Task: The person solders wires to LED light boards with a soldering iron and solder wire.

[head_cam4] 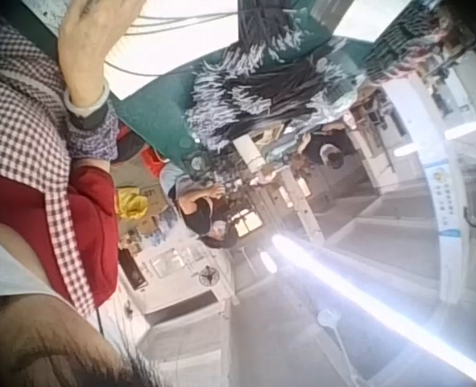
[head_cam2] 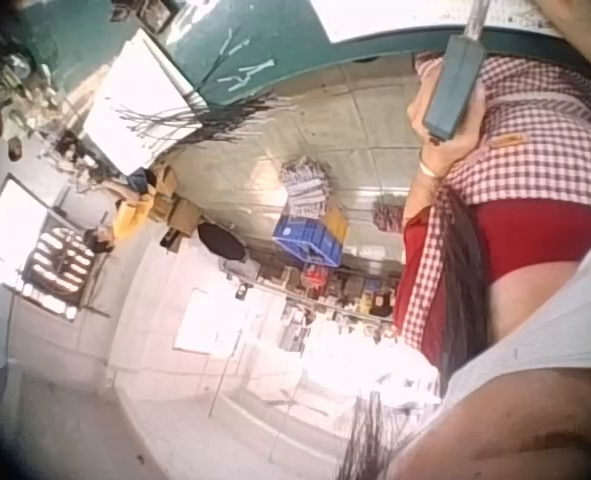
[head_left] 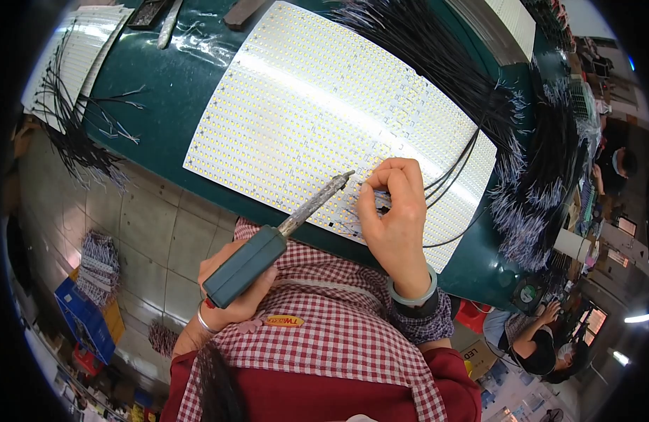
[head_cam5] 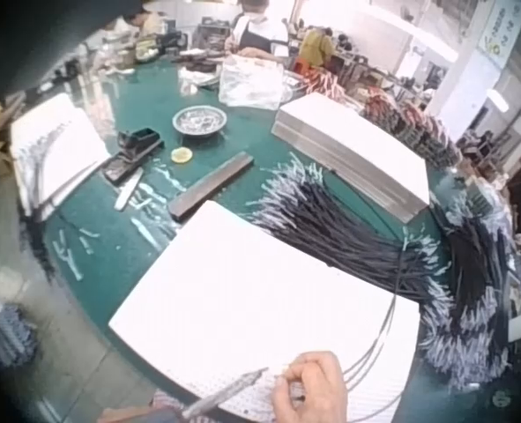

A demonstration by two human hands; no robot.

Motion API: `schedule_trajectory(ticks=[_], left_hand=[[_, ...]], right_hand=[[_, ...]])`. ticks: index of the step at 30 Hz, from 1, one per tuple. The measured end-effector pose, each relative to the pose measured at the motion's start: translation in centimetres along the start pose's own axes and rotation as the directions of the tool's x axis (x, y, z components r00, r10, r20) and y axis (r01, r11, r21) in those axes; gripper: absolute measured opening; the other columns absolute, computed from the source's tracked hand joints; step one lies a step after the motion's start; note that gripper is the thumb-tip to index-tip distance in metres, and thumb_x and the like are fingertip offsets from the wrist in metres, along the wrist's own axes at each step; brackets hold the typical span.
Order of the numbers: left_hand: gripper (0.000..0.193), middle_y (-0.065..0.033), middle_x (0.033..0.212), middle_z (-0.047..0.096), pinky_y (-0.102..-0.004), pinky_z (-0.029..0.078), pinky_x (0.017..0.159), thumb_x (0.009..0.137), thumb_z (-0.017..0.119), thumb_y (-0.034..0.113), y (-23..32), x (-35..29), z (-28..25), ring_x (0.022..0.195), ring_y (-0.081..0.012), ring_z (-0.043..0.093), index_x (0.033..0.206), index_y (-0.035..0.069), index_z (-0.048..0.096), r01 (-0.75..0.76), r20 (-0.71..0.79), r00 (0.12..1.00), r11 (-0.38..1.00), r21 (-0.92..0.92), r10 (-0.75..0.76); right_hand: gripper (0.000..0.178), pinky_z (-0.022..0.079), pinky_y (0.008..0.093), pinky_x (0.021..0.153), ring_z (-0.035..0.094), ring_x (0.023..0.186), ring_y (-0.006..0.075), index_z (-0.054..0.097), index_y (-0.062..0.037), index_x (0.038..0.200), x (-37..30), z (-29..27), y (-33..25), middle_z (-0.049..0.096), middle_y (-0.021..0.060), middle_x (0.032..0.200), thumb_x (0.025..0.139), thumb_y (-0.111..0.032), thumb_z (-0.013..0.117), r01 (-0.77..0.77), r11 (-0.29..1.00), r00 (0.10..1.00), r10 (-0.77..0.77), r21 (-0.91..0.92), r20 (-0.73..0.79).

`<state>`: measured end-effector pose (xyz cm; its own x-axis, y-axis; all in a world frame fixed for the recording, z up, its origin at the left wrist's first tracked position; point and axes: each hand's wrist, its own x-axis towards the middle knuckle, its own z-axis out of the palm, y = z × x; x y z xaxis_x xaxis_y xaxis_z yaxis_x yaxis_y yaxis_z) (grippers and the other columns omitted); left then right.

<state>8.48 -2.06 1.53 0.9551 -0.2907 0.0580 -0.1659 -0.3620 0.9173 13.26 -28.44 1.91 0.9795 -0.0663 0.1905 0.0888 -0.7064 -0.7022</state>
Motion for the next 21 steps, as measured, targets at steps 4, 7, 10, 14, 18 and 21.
schedule_trajectory(ticks=[4,7,10,14,18,21], left_hand=[[0.029,-0.0153,0.093,0.073,-0.0338,0.057,0.066,0.081,0.081,0.004,-0.9,-0.6,-0.3,0.077,-0.0261,0.072,0.108,-0.004,0.073,0.058,-0.035,0.998,0.998,-0.03,-0.059],[0.027,-0.0149,0.092,0.072,-0.0346,0.055,0.065,0.081,0.08,0.004,-1.6,-0.6,-0.3,0.074,-0.026,0.07,0.106,-0.003,0.073,0.115,-0.089,0.988,0.989,-0.097,-0.124],[0.025,-0.014,0.091,0.072,-0.0346,0.054,0.066,0.081,0.08,0.004,-2.3,-0.2,-0.4,0.074,-0.0255,0.069,0.105,-0.003,0.073,0.118,-0.175,0.974,0.979,-0.164,-0.146],[0.025,-0.0125,0.091,0.072,-0.0342,0.054,0.067,0.082,0.081,0.006,-2.8,0.4,-0.7,0.074,-0.0253,0.068,0.104,-0.001,0.073,0.083,-0.249,0.962,0.988,-0.131,-0.114],[0.026,-0.0117,0.091,0.072,-0.0337,0.054,0.068,0.082,0.082,0.008,-2.5,0.2,-1.0,0.075,-0.0244,0.069,0.105,0.0,0.074,0.189,-0.267,0.936,0.966,-0.174,-0.231],[0.025,-0.0112,0.091,0.072,-0.0334,0.054,0.068,0.083,0.082,0.009,-2.5,0.0,-1.0,0.076,-0.0236,0.069,0.105,0.001,0.074,0.217,-0.287,0.921,0.958,-0.187,-0.264]], right_hand=[[0.015,0.048,0.0418,0.076,0.058,0.088,0.0342,0.056,0.0013,0.089,0.6,-0.5,-0.4,0.055,0.0178,0.097,0.081,0.006,0.068,0.018,1.0,0.999,-0.017,-0.023,0.046],[0.015,0.047,0.0443,0.078,0.057,0.091,0.0373,0.057,0.001,0.091,1.7,-1.6,-1.4,0.056,0.0185,0.098,0.082,0.002,0.069,0.006,0.998,0.986,0.003,-0.057,0.169],[0.013,0.049,0.0421,0.082,0.059,0.093,0.0367,0.061,0.0002,0.094,4.5,-4.0,-1.9,0.057,0.0176,0.102,0.086,0.0,0.07,0.176,0.959,0.935,-0.092,-0.223,0.342],[0.008,0.049,0.0464,0.078,0.059,0.091,0.0365,0.063,-0.0036,0.097,12.8,-3.6,0.7,0.058,0.0165,0.095,0.089,-0.003,0.067,0.361,0.897,0.927,-0.315,-0.255,0.203],[0.008,0.05,0.0449,0.079,0.059,0.092,0.0339,0.065,-0.005,0.095,19.9,0.5,3.7,0.058,0.0135,0.096,0.089,-0.005,0.07,0.364,0.862,0.923,-0.385,-0.354,0.011],[0.009,0.05,0.0441,0.079,0.057,0.093,0.0328,0.065,-0.0058,0.094,20.9,2.0,5.0,0.058,0.0116,0.096,0.088,-0.005,0.072,0.323,0.838,0.931,-0.364,-0.44,-0.009]])
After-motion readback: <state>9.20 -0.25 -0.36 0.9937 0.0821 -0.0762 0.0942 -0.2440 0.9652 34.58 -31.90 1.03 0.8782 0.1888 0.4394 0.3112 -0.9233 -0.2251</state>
